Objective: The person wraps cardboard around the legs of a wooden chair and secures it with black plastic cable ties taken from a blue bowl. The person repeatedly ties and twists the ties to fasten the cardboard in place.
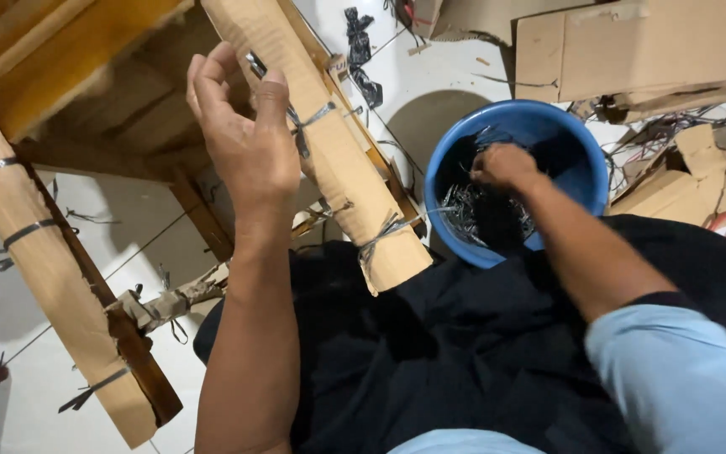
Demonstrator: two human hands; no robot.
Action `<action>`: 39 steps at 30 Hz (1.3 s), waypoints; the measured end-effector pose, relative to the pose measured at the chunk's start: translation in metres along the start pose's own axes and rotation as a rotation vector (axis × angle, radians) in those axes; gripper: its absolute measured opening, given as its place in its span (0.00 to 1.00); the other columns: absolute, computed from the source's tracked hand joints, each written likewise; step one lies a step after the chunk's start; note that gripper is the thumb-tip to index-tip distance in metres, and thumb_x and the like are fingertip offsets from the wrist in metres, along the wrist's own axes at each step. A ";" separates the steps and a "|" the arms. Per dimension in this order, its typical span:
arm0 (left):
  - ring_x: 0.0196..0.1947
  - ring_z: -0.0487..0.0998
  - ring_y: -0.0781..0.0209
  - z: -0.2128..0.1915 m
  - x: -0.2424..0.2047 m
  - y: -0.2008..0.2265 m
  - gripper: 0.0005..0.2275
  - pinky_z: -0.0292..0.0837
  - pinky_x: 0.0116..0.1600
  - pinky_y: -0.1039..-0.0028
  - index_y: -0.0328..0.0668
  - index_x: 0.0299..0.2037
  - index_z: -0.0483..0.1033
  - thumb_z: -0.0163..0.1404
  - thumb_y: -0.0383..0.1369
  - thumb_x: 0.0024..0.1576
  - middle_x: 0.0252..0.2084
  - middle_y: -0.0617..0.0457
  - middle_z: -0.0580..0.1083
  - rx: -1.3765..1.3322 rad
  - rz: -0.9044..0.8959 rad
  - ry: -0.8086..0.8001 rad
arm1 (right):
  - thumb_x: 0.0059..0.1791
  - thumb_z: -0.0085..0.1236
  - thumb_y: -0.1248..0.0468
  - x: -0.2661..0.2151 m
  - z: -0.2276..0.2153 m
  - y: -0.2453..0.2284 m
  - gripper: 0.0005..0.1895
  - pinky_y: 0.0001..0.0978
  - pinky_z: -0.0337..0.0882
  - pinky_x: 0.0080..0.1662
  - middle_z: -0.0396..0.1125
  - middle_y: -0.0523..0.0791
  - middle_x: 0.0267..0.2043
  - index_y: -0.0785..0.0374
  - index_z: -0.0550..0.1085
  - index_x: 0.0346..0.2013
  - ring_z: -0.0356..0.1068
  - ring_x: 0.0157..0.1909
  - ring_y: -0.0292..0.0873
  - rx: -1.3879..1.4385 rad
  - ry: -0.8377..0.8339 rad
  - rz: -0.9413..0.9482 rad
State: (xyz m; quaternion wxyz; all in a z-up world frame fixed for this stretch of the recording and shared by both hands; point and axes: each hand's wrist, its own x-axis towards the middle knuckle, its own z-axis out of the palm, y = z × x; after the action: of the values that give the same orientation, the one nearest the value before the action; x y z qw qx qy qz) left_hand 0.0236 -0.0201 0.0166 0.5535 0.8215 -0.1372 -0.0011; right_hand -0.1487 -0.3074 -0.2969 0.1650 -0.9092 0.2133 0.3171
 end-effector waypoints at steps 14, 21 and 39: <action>0.73 0.59 0.40 0.022 -0.015 0.007 0.17 0.47 0.78 0.45 0.44 0.57 0.74 0.60 0.33 0.59 0.69 0.45 0.66 0.381 0.472 0.060 | 0.59 0.46 0.57 -0.201 -0.242 -0.073 0.14 0.43 0.67 0.43 0.70 0.50 0.35 0.64 0.72 0.37 0.70 0.37 0.48 0.592 0.014 -0.115; 0.66 0.68 0.26 0.017 -0.040 0.009 0.33 0.64 0.69 0.45 0.41 0.73 0.60 0.61 0.30 0.58 0.66 0.30 0.68 0.003 0.696 -0.323 | 0.53 0.58 0.65 -0.241 -0.256 -0.140 0.08 0.31 0.66 0.32 0.67 0.47 0.18 0.67 0.78 0.32 0.69 0.22 0.42 0.845 0.209 -0.479; 0.15 0.64 0.70 -0.026 0.047 -0.040 0.16 0.56 0.19 0.81 0.47 0.29 0.73 0.41 0.44 0.65 0.19 0.58 0.66 -0.368 -0.317 0.140 | 0.58 0.60 0.62 -0.134 -0.260 -0.196 0.09 0.27 0.59 0.33 0.62 0.42 0.21 0.61 0.77 0.35 0.58 0.26 0.35 0.925 0.700 -0.657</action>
State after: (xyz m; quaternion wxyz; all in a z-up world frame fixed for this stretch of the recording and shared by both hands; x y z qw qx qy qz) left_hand 0.0821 0.0067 -0.0026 0.6950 0.7160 0.0346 -0.0560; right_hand -0.0153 -0.2153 0.0158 0.5469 -0.8119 0.0804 -0.1878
